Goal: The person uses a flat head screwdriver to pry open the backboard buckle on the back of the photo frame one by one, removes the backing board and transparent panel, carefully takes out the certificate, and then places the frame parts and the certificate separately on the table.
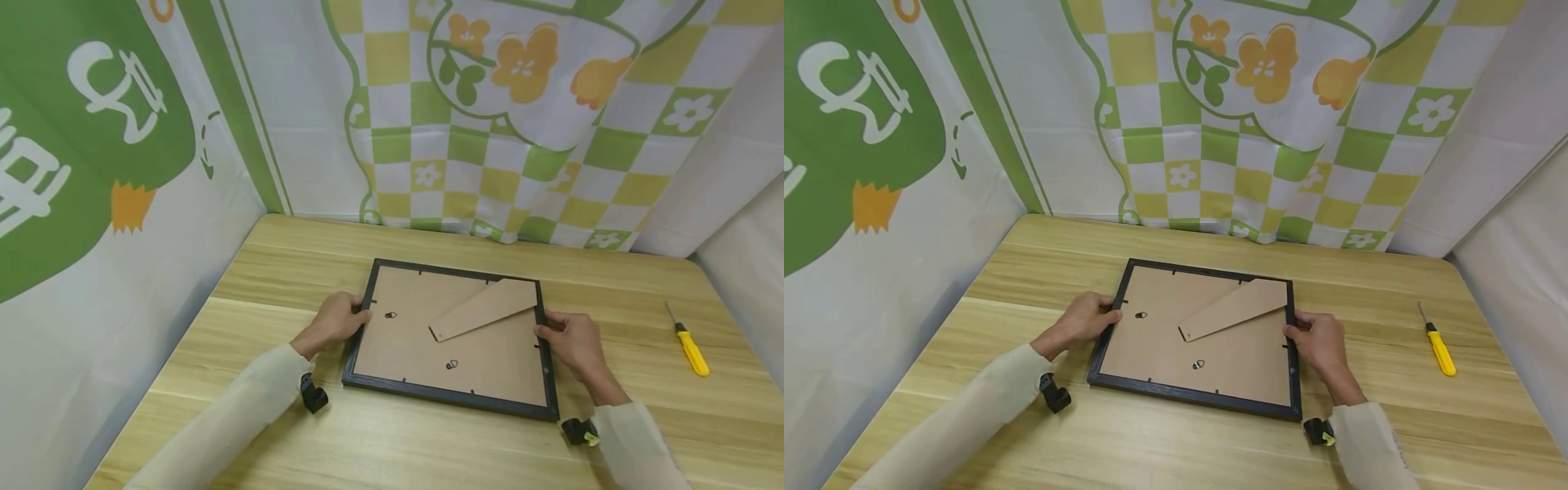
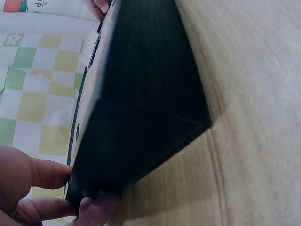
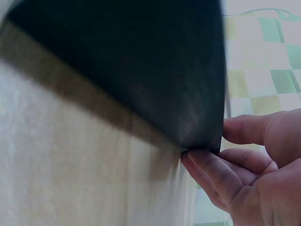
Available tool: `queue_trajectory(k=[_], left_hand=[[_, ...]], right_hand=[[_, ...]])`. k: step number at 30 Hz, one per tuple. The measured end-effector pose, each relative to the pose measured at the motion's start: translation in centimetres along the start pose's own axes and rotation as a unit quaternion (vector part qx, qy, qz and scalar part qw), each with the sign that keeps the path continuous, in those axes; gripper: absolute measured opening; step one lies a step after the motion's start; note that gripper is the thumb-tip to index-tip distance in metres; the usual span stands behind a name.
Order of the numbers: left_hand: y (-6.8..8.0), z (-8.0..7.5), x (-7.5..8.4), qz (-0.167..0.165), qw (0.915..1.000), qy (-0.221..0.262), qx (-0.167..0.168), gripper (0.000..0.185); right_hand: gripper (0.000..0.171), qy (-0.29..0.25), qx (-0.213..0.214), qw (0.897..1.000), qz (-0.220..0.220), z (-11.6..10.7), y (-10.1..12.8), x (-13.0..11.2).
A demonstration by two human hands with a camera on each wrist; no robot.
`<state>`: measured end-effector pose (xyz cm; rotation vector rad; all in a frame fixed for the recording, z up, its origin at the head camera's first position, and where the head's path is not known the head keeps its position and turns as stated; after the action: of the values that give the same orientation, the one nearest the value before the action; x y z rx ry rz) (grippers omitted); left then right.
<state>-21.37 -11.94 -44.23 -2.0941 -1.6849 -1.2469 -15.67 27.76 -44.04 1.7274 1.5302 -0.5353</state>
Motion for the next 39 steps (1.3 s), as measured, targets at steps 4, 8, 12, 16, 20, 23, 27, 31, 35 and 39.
queue_trajectory(k=[4, 8, 12, 16, 20, 23, 27, 31, 35, 39], left_hand=[[0.0, 0.2, 0.2, -0.001, 1.0, 0.002, 0.007, 0.027], [0.1, 0.3, 0.3, -0.005, 0.9998, 0.016, 0.013, 0.026], [0.1, 0.6, 0.3, -0.012, 0.9991, 0.034, 0.022, 0.028], [0.2, 0.9, 0.1, -0.015, 0.9983, 0.044, 0.034, 0.03], [0.2, 1.1, -0.1, -0.004, 0.9979, 0.046, 0.046, 0.031], [0.2, 1.1, -0.1, 0.003, 0.9973, 0.053, 0.05, 0.032], [0.2, 1.2, -0.1, 0.001, 0.9972, 0.056, 0.049, 0.032], [0.1, 1.2, -0.1, 0.006, 0.9975, 0.054, 0.046, 0.031], [0.1, 1.1, -0.1, 0.015, 0.9972, 0.059, 0.044, 0.031], [0.0, 1.1, -0.2, 0.017, 0.9967, 0.068, 0.041, 0.031]], right_hand=[[0.044, 0.007, 0.001, 1.0, 0.004, 0.1, 0.0, 0.1], [0.044, 0.003, 0.001, 1.0, 0.005, 0.1, 0.0, 0.1], [0.044, -0.005, 0.005, 1.0, 0.008, 0.3, -0.1, 0.3], [0.05, 0.003, 0.016, 1.0, -0.002, 0.4, 0.0, 0.7], [0.057, 0.022, 0.064, 0.997, -0.026, -0.5, 0.6, 1.7], [0.054, 0.024, 0.124, 0.992, -0.032, -2.1, 1.5, 2.9], [0.055, 0.012, 0.194, 0.981, -0.004, -4.9, 2.8, 5.0], [0.057, -0.045, 0.253, 0.966, 0.025, -7.6, 3.9, 7.0], [0.054, -0.065, 0.314, 0.945, 0.057, -9.6, 4.5, 9.0], [0.057, -0.038, 0.327, 0.934, 0.139, -10.9, 4.6, 10.9]])
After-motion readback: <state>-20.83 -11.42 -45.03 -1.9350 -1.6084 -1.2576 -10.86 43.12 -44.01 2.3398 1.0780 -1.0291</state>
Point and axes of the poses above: each hand's wrist, its own y-axis away from the middle knuckle, its own z-axis out of the palm, x = y × z, the point moved 2 cm from there along -y, towards the middle knuckle, and after that the axes turned 13 degrees about -x, right-handed, at the moved point
